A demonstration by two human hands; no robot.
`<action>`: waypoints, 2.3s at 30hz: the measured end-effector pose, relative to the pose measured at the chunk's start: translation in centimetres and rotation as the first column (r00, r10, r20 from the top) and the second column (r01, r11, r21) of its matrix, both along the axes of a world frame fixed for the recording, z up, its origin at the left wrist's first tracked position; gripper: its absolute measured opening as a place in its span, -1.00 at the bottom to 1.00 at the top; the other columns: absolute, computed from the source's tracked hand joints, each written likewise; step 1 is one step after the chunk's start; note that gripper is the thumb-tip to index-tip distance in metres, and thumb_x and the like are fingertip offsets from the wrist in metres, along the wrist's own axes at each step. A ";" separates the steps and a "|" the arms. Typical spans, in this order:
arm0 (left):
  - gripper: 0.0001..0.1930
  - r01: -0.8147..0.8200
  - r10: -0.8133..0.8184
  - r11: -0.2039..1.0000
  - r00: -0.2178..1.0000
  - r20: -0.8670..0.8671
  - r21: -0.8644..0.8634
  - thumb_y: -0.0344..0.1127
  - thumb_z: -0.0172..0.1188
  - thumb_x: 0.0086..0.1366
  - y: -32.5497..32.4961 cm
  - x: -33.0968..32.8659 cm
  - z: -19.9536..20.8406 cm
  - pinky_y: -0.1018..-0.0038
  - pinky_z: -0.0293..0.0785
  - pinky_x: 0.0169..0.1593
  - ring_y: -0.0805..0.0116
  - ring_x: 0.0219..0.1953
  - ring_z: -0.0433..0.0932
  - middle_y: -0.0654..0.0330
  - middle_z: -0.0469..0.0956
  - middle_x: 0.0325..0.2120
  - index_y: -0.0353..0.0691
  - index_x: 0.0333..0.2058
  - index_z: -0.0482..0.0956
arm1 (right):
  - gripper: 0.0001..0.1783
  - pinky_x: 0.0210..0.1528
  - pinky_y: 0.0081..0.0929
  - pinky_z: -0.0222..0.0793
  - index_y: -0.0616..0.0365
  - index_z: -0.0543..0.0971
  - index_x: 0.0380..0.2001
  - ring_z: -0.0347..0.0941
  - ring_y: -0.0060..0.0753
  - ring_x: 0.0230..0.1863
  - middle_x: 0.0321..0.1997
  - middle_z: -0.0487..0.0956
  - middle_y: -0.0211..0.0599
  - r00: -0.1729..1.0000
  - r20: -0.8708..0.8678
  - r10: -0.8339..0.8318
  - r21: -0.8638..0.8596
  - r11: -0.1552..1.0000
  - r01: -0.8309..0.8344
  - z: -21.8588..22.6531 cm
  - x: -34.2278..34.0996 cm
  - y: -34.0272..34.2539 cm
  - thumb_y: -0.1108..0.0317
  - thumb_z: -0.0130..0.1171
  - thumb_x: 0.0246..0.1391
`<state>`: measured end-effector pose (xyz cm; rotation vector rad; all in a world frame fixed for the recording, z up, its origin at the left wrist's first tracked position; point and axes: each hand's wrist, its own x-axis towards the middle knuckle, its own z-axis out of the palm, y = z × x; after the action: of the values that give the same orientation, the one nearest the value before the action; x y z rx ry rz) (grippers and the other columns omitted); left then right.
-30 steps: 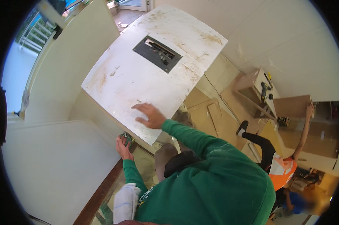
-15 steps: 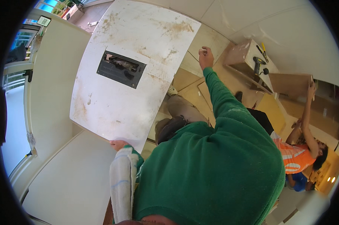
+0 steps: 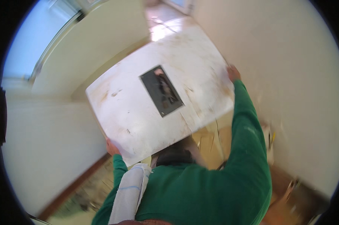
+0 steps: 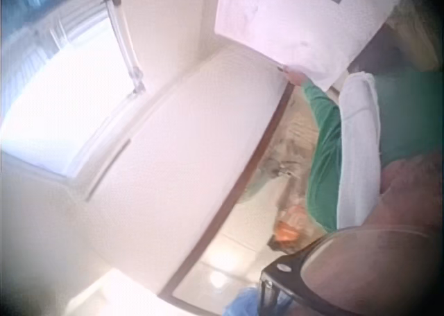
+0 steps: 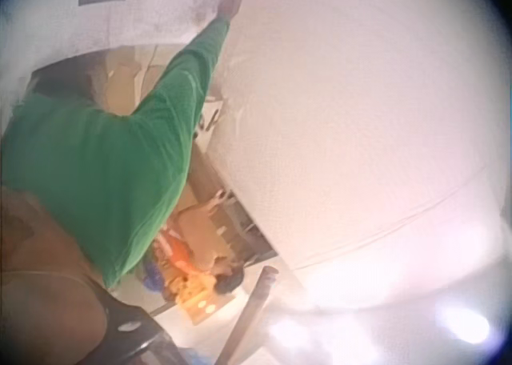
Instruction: The person assembles a wooden cabinet by drilling screws into wooden panels, aligning and securing them together, and marking measurements with a pencil. They handle multiple wooden pieces and use a power drill and pencil to complete the assembly.
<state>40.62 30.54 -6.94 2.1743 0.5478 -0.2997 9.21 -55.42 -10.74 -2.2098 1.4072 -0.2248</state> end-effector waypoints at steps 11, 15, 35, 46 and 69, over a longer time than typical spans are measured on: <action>-0.23 -0.355 0.073 0.760 0.879 -0.470 -0.544 0.38 -0.11 0.70 2.0 4.8 0.9 0.21 0.66 0.27 0.21 0.14 0.74 0.10 0.75 0.21 -0.21 0.37 0.62 | -0.27 0.36 -0.15 0.52 0.46 0.66 0.31 0.68 -0.02 0.26 0.25 0.76 0.10 0.995 0.091 0.044 0.266 0.962 -0.067 -1.9 8.5 -7.2 -0.10 0.14 0.55; -0.24 -0.369 0.047 0.754 0.855 -0.517 -0.543 0.42 -0.05 0.62 -0.1 6.3 2.0 0.21 0.64 0.28 0.13 0.10 0.73 0.07 0.75 0.16 -0.11 0.32 0.67 | -0.42 0.21 -0.15 0.57 0.51 0.73 0.16 0.72 -0.11 0.09 0.06 0.81 0.09 0.994 0.023 0.107 0.248 0.963 -0.109 -1.5 10.5 -8.7 0.11 0.21 0.44; -0.24 -0.357 0.153 0.689 0.922 -0.355 -0.631 0.41 -0.09 0.60 1.9 -0.1 -1.9 0.19 0.65 0.26 0.11 0.08 0.74 0.07 0.76 0.15 -0.10 0.31 0.69 | -0.48 -0.02 0.12 0.53 0.49 0.76 -0.28 0.71 0.11 -0.20 -0.26 0.78 0.23 0.939 0.130 0.319 -0.029 0.948 -0.318 -4.7 16.3 -11.8 0.11 0.17 0.39; -0.23 -0.513 0.418 0.591 0.855 -0.307 -0.623 0.41 -0.12 0.59 5.4 -15.0 -8.6 0.17 0.66 0.25 0.10 0.07 0.75 0.08 0.76 0.15 -0.09 0.30 0.70 | -0.45 0.26 -0.06 0.51 0.57 0.74 -0.02 0.66 0.00 0.09 0.08 0.78 0.25 0.858 0.435 0.272 0.185 0.906 -0.381 7.7 29.9 -7.1 0.14 0.25 0.34; -0.12 -0.664 0.866 0.177 0.455 -0.206 -0.726 0.44 -0.21 0.62 -0.5 -29.8 -10.4 0.18 0.44 0.50 0.07 0.42 0.55 0.06 0.58 0.42 -0.17 0.53 0.47 | -0.18 0.48 -0.04 0.39 0.51 0.63 0.28 0.53 0.15 0.40 0.40 0.63 0.28 0.695 0.344 0.631 0.285 0.635 -0.718 11.9 68.6 14.7 -0.01 0.39 0.16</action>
<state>10.82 30.03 -17.36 0.8603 1.1001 0.3262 77.77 -40.76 1.12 -2.1088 0.3647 0.0965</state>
